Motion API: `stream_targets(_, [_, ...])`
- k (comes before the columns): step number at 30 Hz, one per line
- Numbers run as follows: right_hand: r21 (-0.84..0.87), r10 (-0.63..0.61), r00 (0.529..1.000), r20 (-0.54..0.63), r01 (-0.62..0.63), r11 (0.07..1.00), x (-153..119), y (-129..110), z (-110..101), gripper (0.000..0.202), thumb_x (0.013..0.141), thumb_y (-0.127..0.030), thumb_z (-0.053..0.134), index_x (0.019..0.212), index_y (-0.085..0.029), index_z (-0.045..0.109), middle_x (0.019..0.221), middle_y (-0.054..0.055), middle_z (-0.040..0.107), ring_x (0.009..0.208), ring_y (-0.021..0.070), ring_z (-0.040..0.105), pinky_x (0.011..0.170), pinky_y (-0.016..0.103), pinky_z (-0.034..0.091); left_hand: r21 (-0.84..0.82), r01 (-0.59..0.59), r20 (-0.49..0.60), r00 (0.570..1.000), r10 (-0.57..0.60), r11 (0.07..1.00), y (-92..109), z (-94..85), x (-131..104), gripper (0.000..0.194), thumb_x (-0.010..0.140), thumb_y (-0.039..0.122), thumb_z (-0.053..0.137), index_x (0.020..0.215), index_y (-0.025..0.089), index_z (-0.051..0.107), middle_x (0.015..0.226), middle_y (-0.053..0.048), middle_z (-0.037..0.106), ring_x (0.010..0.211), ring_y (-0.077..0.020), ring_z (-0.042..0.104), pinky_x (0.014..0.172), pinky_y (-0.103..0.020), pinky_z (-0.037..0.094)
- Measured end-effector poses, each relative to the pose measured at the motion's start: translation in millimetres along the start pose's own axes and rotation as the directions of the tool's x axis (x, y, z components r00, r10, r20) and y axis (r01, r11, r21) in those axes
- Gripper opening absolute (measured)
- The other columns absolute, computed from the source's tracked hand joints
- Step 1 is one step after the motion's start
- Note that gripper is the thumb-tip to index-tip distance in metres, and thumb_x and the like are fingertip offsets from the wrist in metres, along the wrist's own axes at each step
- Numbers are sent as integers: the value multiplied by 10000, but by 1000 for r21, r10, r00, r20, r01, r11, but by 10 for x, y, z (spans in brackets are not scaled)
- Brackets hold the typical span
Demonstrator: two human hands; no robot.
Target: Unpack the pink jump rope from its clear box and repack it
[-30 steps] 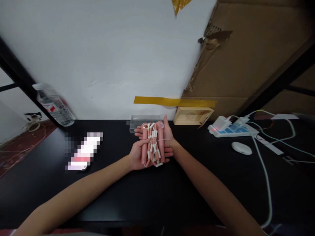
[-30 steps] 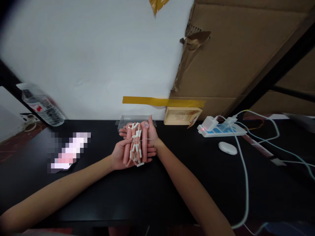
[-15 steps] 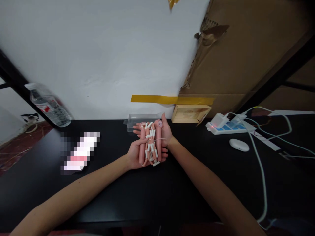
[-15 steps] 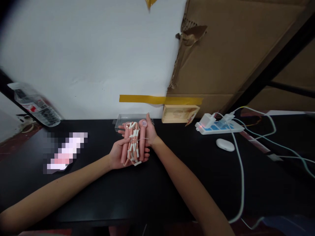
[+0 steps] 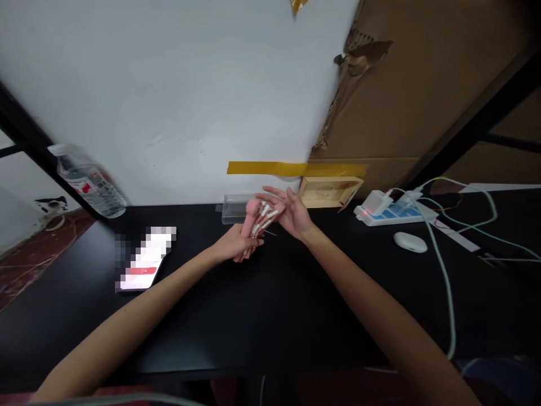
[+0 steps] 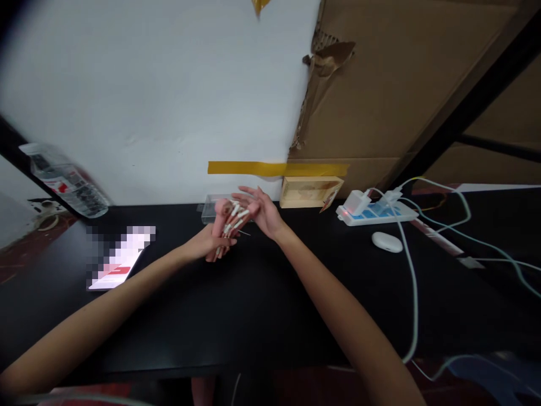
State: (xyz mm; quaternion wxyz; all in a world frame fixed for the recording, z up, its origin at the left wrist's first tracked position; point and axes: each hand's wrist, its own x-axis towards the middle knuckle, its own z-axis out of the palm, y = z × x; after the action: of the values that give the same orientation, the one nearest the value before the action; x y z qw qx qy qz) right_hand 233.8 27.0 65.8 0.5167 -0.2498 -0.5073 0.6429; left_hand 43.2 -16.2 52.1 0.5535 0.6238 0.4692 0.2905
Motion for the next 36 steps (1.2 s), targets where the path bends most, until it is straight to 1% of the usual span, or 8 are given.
stream_targets(2, [-210,-163,983,-79,144,967,-141,11,-103,549,905,-674,501,1237,-249,602,1332,98,655,1321,287,543,1174,512,329,322,-108,-127,980,156,941,-46,-38,11,218,692,350,722,835,198,661,789,-92,650,795,-307,631,798,-459,468])
stream_targets(4, [-446,-234,972,-11,205,871,-338,48,-214,572,901,-689,521,1273,-260,592,1384,96,615,1337,292,525,1179,503,322,496,-167,-182,940,290,852,-113,-29,14,219,713,355,716,865,208,660,868,-116,660,892,-349,628,877,-489,442])
stream_targets(8, [-783,-167,968,188,250,570,-682,152,-372,633,928,-619,554,1427,-236,487,1506,141,493,1421,312,426,1198,537,291,673,-167,-147,924,352,720,-227,87,16,441,743,491,748,1042,175,677,997,-166,652,1003,-411,604,951,-545,412])
stream_targets(15, [-943,-20,975,222,220,251,-760,309,-395,776,907,-595,592,1536,-195,375,1617,181,330,1513,347,267,1211,571,272,744,-261,-36,903,427,615,-254,164,-22,786,687,634,805,1294,172,616,1239,-186,611,1175,-437,519,1042,-561,347])
stream_targets(21, [-957,18,970,242,236,168,-783,335,-393,731,921,-580,563,1517,-180,424,1589,194,379,1488,363,321,1192,592,308,736,-382,40,849,528,559,-250,139,-161,544,884,538,632,1302,189,613,1267,-136,627,1198,-344,528,1109,-500,303])
stream_targets(25, [-946,6,954,300,297,127,-789,319,-361,702,931,-539,559,1531,-204,412,1570,173,422,1459,359,369,1172,592,339,695,-336,-70,848,525,636,-334,183,-166,455,955,434,506,1287,149,629,1317,-160,609,1265,-351,484,1137,-516,277])
stream_targets(31, [-944,35,947,318,313,101,-783,362,-364,773,917,-548,576,1569,-208,340,1599,156,385,1488,353,324,1188,591,311,510,-392,-89,861,501,765,-388,202,-111,452,910,437,588,1269,167,643,1354,-144,610,1370,-360,424,1198,-531,169])
stream_targets(36, [-942,29,948,318,313,119,-780,349,-388,796,904,-622,563,1547,-187,388,1587,161,405,1483,360,338,1199,582,307,641,-358,-30,872,489,679,-349,186,-129,486,959,441,520,1312,122,615,1370,-191,591,1341,-366,469,1192,-514,188])
